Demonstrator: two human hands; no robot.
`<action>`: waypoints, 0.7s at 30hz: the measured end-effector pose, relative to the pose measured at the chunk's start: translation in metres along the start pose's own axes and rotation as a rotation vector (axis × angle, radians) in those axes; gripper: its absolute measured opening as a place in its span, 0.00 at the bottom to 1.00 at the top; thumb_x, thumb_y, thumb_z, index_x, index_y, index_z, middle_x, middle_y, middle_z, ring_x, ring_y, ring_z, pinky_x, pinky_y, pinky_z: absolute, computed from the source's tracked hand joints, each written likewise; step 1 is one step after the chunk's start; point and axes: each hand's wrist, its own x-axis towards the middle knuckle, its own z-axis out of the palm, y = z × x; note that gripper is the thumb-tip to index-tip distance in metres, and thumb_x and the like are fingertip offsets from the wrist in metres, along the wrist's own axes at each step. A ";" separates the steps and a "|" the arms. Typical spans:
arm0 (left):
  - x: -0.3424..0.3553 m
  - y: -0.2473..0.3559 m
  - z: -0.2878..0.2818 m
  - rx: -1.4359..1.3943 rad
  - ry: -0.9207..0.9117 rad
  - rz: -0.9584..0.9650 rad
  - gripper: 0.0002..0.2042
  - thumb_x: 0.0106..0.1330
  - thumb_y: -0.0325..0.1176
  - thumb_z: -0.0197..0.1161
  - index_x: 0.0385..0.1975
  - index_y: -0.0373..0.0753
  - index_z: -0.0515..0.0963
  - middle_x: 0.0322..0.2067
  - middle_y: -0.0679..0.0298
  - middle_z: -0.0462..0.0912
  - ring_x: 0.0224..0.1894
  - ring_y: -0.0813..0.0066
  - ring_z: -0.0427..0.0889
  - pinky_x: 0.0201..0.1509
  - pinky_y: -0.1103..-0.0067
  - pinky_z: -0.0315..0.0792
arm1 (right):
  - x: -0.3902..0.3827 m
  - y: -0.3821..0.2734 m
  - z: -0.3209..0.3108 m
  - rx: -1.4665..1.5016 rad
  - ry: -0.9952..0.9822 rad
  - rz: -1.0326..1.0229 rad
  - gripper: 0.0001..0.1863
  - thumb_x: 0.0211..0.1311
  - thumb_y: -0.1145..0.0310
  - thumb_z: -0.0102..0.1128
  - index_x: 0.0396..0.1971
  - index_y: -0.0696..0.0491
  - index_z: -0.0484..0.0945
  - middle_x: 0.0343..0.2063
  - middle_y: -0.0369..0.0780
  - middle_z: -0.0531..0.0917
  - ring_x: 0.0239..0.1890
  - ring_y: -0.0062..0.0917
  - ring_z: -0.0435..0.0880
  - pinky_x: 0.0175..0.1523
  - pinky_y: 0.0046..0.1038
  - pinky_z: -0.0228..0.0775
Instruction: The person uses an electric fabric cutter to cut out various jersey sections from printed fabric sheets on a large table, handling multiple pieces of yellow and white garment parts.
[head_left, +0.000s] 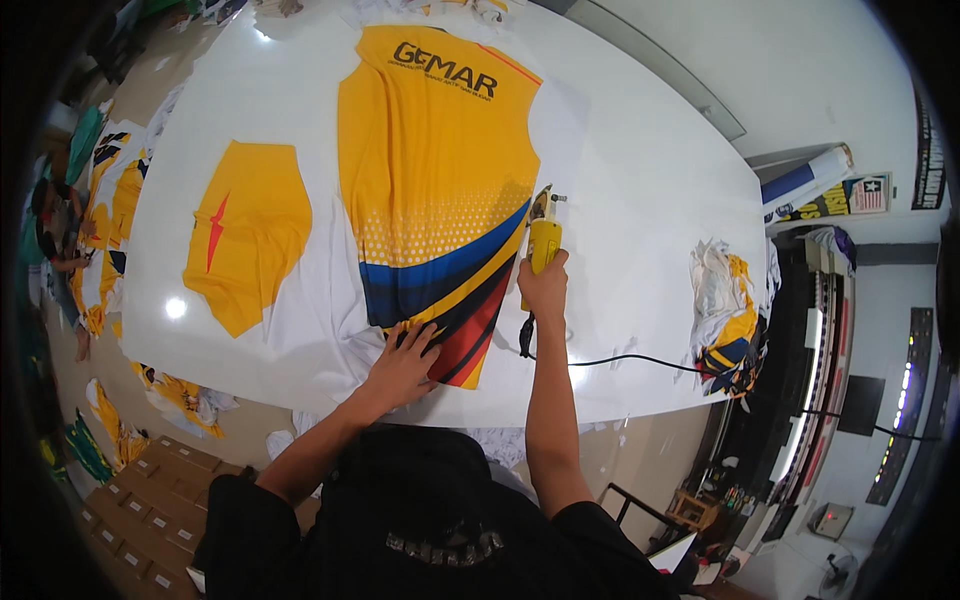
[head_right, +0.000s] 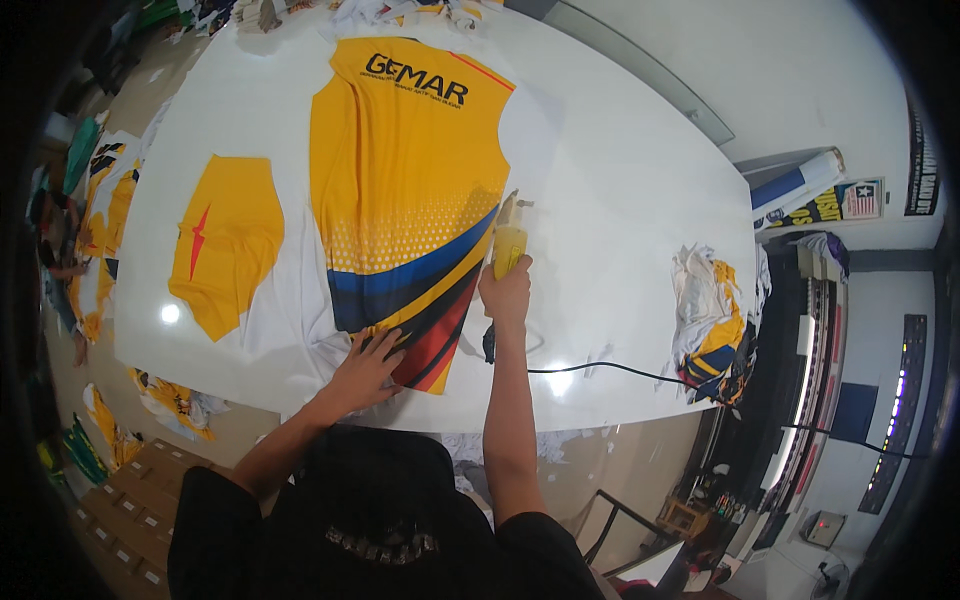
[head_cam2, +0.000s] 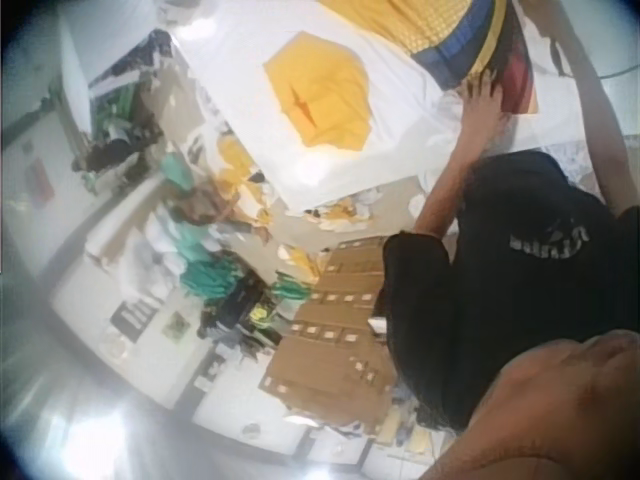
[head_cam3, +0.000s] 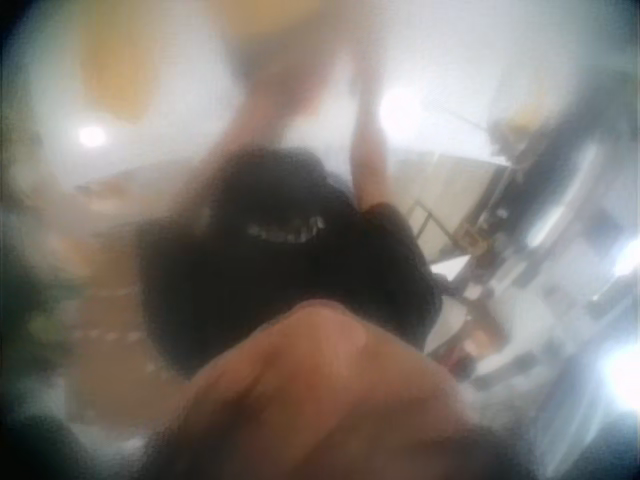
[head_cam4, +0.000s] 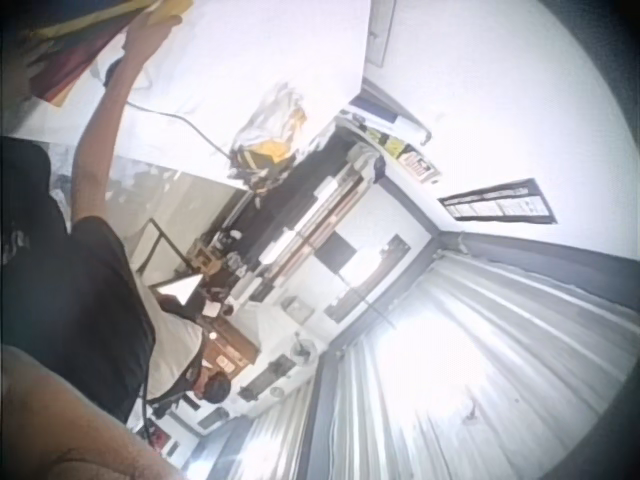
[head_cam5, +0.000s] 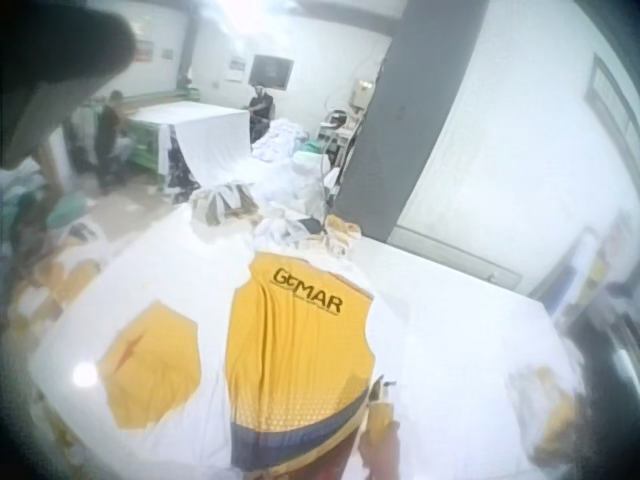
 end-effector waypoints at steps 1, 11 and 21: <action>0.006 0.001 0.001 -0.005 0.041 -0.023 0.30 0.61 0.46 0.73 0.61 0.38 0.79 0.74 0.46 0.64 0.78 0.45 0.61 0.82 0.47 0.47 | 0.013 -0.002 0.000 0.007 0.002 -0.022 0.29 0.62 0.62 0.63 0.55 0.63 0.64 0.42 0.64 0.84 0.44 0.63 0.86 0.51 0.55 0.80; 0.099 0.012 0.023 0.074 0.192 -0.373 0.48 0.58 0.52 0.77 0.78 0.46 0.62 0.82 0.47 0.46 0.83 0.42 0.44 0.78 0.37 0.48 | 0.160 -0.032 0.001 -0.003 0.001 -0.085 0.35 0.60 0.60 0.63 0.60 0.64 0.61 0.48 0.67 0.84 0.50 0.62 0.86 0.56 0.53 0.81; 0.037 -0.006 0.000 0.068 0.009 -0.646 0.69 0.36 0.49 0.90 0.83 0.56 0.51 0.83 0.47 0.39 0.83 0.34 0.39 0.80 0.39 0.45 | 0.124 0.058 -0.069 -0.043 -0.280 -0.336 0.37 0.64 0.60 0.65 0.65 0.62 0.58 0.47 0.68 0.84 0.50 0.66 0.85 0.53 0.53 0.79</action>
